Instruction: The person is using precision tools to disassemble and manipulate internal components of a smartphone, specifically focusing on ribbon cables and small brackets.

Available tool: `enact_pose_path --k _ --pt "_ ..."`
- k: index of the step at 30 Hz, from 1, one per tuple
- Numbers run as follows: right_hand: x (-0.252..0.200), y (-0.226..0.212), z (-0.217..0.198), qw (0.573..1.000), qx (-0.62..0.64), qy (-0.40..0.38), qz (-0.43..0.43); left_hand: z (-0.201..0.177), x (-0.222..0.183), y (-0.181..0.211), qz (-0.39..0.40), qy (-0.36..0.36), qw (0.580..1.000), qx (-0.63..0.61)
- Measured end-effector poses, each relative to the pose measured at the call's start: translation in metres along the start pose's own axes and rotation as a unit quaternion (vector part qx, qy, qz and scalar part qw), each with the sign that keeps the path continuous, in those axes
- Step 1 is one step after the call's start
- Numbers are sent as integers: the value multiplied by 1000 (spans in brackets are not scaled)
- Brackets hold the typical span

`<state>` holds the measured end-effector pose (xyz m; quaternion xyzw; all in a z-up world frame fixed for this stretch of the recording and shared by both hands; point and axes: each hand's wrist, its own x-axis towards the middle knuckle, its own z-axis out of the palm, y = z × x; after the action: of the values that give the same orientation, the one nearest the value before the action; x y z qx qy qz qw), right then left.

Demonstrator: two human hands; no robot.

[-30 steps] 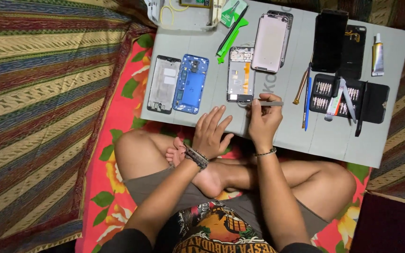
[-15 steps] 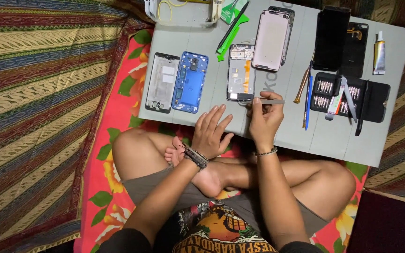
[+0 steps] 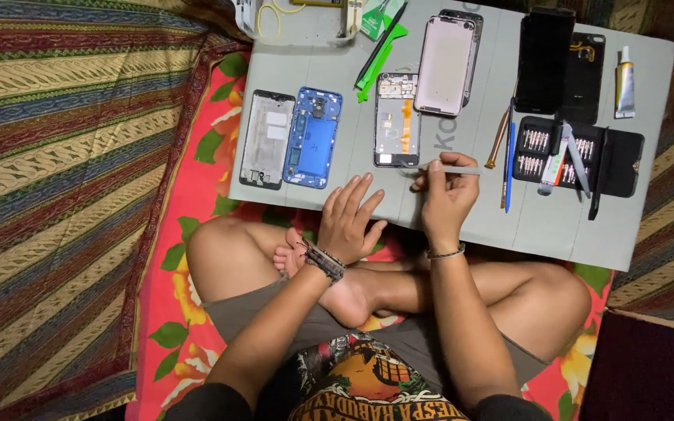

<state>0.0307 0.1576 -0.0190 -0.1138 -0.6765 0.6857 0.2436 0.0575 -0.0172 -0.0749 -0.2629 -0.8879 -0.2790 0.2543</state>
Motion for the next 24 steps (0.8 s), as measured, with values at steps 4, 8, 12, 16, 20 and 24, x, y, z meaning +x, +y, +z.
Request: enact_pose_path --k 4,8,12,16,20,24 --pt "16 -11 2 999 -2 33 -13 -15 31 2 -34 5 998 -50" --pt "42 -19 11 966 -175 47 -182 -23 88 -3 -56 4 995 -82" --pt "63 -8 17 920 -239 34 -308 -12 134 -4 -36 13 998 -53" --pt "57 -21 21 925 -228 44 -303 -3 152 -4 -46 -20 998 -50" --pt "60 -18 17 930 -209 45 -298 6 159 -11 -21 -35 998 -48" --pt "61 -14 15 935 -205 49 -287 10 162 -17 15 -60 997 -42"
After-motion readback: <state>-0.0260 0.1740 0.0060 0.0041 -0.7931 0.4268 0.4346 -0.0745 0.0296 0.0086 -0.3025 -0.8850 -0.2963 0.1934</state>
